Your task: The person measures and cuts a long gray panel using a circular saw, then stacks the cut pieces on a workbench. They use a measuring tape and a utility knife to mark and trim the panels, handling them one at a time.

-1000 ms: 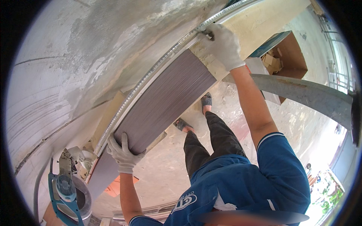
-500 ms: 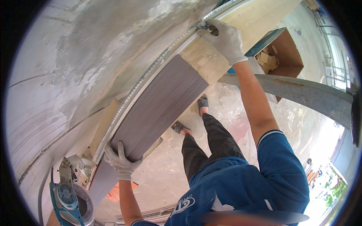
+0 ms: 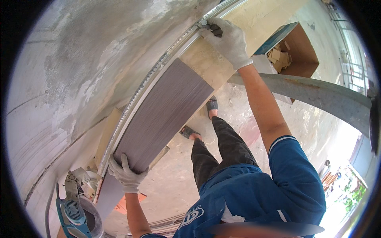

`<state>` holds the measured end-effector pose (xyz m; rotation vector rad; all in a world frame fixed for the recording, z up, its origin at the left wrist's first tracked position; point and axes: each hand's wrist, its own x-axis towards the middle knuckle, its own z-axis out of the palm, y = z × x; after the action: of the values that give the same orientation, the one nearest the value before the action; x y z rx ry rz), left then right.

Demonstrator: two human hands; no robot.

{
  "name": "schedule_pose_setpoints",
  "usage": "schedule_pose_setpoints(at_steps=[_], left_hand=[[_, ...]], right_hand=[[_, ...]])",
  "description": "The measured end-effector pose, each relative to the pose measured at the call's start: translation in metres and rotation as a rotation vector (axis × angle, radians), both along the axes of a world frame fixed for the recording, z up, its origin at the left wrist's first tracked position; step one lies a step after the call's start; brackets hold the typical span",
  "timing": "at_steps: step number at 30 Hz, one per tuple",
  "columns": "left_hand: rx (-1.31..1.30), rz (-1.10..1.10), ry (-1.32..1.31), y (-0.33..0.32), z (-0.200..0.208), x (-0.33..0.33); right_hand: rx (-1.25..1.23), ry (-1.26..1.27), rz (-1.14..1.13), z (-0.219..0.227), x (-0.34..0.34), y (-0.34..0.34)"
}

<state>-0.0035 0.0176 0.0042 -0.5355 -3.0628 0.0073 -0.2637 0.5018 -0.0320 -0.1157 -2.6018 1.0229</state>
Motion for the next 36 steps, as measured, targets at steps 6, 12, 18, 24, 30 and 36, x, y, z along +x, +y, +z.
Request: schedule_pose_setpoints(at_steps=[6, 12, 18, 24, 30, 36], left_hand=[[-0.002, 0.002, -0.009, -0.003, -0.002, 0.001], [-0.003, -0.010, -0.004, -0.003, -0.003, 0.001], [-0.016, 0.005, 0.006, -0.004, -0.004, 0.001], [-0.026, 0.012, 0.003, -0.008, -0.006, 0.003], [-0.034, 0.009, 0.008, -0.010, -0.007, 0.004], [-0.031, -0.006, 0.022, -0.006, -0.006, 0.002]], right_hand=[[-0.057, 0.052, -0.037, -0.006, 0.004, -0.004], [-0.033, 0.088, -0.002, -0.005, 0.004, -0.002], [-0.143, 0.013, 0.041, 0.006, 0.010, 0.002], [-0.166, -0.023, 0.070, 0.025, 0.015, 0.014], [-0.023, 0.108, 0.250, 0.036, 0.000, 0.024], [0.243, 0.153, 0.413, 0.037, -0.023, 0.025]])
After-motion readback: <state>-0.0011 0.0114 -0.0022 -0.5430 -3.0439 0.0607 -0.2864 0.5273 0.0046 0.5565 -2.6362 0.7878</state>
